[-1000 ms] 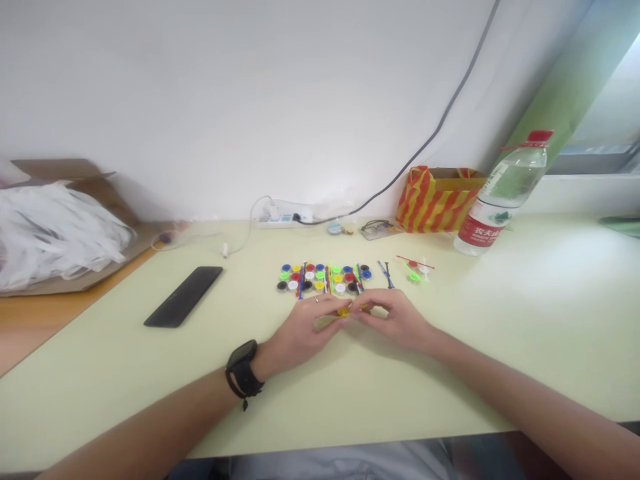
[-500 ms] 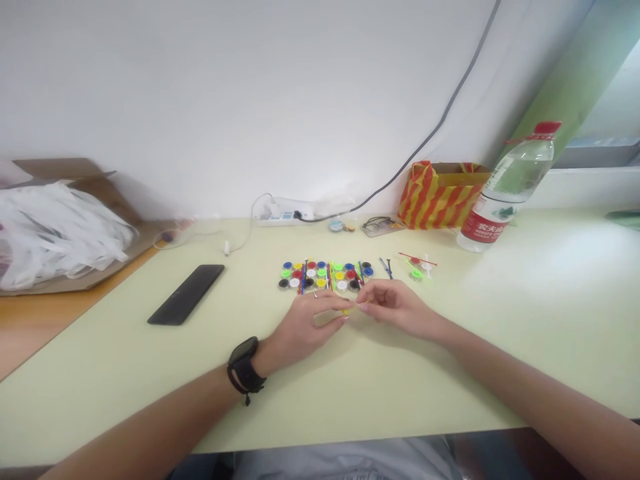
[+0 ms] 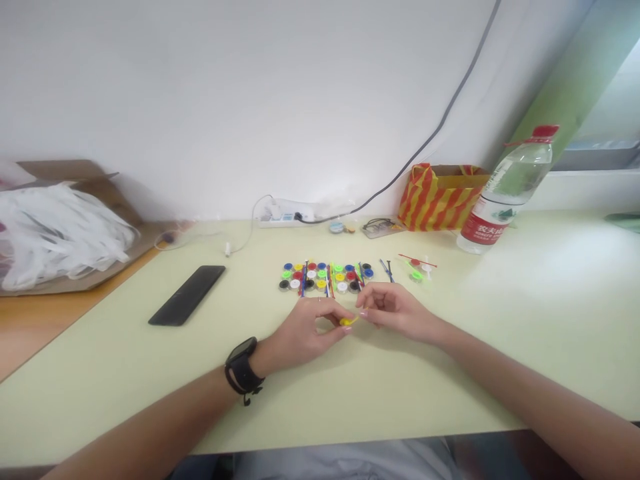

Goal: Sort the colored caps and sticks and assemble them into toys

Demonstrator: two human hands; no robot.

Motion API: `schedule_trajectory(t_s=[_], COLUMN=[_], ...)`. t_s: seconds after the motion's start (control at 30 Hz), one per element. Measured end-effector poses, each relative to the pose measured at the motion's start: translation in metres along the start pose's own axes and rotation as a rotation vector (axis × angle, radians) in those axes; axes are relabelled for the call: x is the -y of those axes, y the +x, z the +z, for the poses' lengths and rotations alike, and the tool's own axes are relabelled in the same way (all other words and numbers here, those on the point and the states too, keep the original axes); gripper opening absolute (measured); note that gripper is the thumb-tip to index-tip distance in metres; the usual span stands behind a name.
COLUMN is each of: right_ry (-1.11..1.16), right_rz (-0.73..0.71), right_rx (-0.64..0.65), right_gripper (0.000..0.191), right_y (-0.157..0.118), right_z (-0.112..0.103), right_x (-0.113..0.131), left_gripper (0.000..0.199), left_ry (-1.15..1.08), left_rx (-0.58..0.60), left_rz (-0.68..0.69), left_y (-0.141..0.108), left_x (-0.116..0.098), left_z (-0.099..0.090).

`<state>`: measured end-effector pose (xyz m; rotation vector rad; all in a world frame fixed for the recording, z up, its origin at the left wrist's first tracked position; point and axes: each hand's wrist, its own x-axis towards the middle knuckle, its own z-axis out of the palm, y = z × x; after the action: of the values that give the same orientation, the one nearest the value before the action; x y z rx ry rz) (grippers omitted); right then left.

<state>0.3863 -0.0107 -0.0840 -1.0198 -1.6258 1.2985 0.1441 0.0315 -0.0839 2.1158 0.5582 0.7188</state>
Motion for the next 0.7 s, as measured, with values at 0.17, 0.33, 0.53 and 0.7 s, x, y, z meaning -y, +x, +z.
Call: schedule_trajectory(t_s=[0.17,0.33,0.53,0.7], right_ry=[-0.026,-0.027,-0.131,-0.09], right_rz=[-0.032,-0.08,-0.128,-0.114], right_rx=[-0.07,-0.181,-0.124,-0.134], right_gripper=[0.017,0.022,0.036,0.073], right_y=[0.002,0.004,-0.002,-0.005], right_z=[-0.002,-0.005,-0.001,0.007], right_x=[-0.002,-0.004,0.0,0.001], left_gripper=[0.023,0.03,0.032,0.034], left_ry=[-0.322,-0.439,-0.442,-0.448], left_rx=[0.032,-0.062,-0.143,-0.157], left_rz=[-0.112,-0.212,-0.222,-0.229], left_y=[0.003,0.006,0.008,0.006], left_x=[0.003,0.011,0.015,0.015], left_z=[0.002,0.001,0.001,0.001])
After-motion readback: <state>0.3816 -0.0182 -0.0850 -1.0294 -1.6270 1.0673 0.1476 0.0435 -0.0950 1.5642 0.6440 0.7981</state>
